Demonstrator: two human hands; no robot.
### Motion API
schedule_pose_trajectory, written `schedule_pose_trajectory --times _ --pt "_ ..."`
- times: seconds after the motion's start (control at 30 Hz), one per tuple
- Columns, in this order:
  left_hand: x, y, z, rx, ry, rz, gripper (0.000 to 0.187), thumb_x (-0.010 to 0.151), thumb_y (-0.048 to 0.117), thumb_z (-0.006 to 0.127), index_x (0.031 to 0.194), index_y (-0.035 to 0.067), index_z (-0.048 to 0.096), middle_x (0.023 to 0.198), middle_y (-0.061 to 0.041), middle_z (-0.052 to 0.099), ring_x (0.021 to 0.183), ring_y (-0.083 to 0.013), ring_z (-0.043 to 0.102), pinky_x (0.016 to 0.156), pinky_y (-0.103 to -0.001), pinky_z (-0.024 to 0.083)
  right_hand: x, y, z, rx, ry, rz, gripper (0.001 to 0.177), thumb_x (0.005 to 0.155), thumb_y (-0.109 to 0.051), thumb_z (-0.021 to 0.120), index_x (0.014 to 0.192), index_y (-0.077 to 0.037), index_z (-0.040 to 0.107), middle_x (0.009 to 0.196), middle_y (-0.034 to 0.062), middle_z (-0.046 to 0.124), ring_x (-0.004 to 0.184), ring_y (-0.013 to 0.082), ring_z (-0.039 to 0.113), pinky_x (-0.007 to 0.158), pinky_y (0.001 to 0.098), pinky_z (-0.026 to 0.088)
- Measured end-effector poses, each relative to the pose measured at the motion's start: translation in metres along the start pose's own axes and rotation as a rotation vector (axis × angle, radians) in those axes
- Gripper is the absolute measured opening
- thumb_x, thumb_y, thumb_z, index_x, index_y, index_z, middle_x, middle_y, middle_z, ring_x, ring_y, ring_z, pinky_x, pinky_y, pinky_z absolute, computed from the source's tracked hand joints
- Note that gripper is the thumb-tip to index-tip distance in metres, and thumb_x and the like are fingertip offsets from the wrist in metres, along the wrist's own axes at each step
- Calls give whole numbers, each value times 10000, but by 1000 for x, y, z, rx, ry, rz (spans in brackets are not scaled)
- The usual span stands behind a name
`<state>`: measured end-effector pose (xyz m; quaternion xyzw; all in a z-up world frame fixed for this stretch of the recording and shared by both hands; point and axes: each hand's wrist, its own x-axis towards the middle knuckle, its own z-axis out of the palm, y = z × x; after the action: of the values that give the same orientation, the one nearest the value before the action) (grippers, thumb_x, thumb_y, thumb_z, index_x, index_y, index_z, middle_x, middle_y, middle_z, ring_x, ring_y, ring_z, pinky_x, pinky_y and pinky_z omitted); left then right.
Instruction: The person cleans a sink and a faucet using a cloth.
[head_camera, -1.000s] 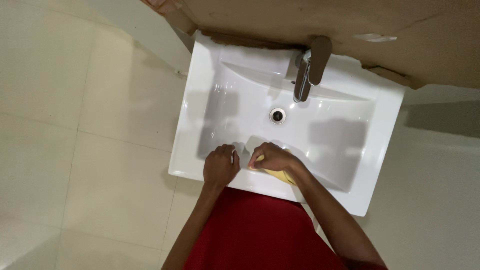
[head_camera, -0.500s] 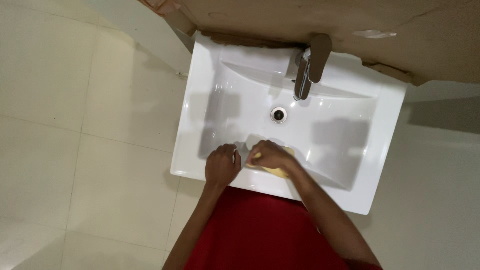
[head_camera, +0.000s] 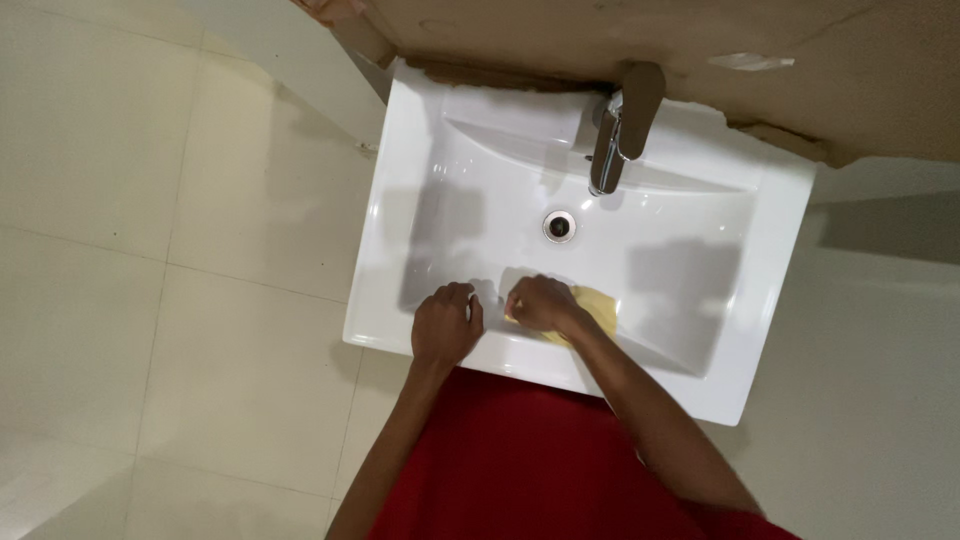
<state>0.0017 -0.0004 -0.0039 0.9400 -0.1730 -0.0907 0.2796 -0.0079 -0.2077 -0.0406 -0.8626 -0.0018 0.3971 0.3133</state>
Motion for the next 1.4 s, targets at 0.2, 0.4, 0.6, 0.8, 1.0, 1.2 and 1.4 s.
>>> schedule_pose_trajectory --times 0.2,0.4,0.6,0.8,1.0,1.2,1.4 --pt "0 4 -1 6 26 8 176 900 128 660 978 -9 739 910 -176 740 756 -326 711 697 -426 577 -9 4 -11 -82 -42 44 186 817 -165 722 955 -226 831 993 23 808 941 231 766 969 426 528" --pt "1 1 -2 14 36 34 186 897 125 657 988 -15 740 915 -182 742 754 -325 713 694 -425 581 -10 16 -4 -34 4 30 149 807 -222 743 925 -209 833 968 24 812 933 227 767 951 401 564" --pt "-1 5 -4 32 5 13 181 909 132 647 978 -8 739 910 -182 740 750 -330 712 681 -425 583 -15 18 -11 -48 12 114 164 842 -231 703 931 -220 840 986 31 800 945 254 756 902 404 596" --pt "-1 1 -1 20 32 37 181 907 123 646 985 -11 740 913 -170 746 755 -320 714 691 -426 578 -39 31 -20 24 -32 24 149 787 -251 741 900 -223 834 956 32 824 970 226 761 951 390 549" --pt "-1 -1 1 24 16 39 182 923 116 643 1002 -17 738 916 -170 746 750 -300 721 679 -404 587 -34 22 -13 -35 34 159 142 857 -232 697 908 -203 826 1019 26 784 999 260 736 947 429 565" --pt "-2 1 0 16 42 56 173 913 111 650 976 -20 743 892 -169 745 733 -300 715 667 -401 583 -69 25 -26 -94 26 32 133 797 -230 717 886 -197 810 943 39 784 987 263 722 930 447 531" --pt "-1 3 0 12 32 53 173 915 109 645 978 -17 745 875 -159 746 718 -291 711 662 -396 579 -40 36 -1 -99 127 170 211 815 -150 640 884 -204 832 938 68 778 924 294 744 916 463 569"
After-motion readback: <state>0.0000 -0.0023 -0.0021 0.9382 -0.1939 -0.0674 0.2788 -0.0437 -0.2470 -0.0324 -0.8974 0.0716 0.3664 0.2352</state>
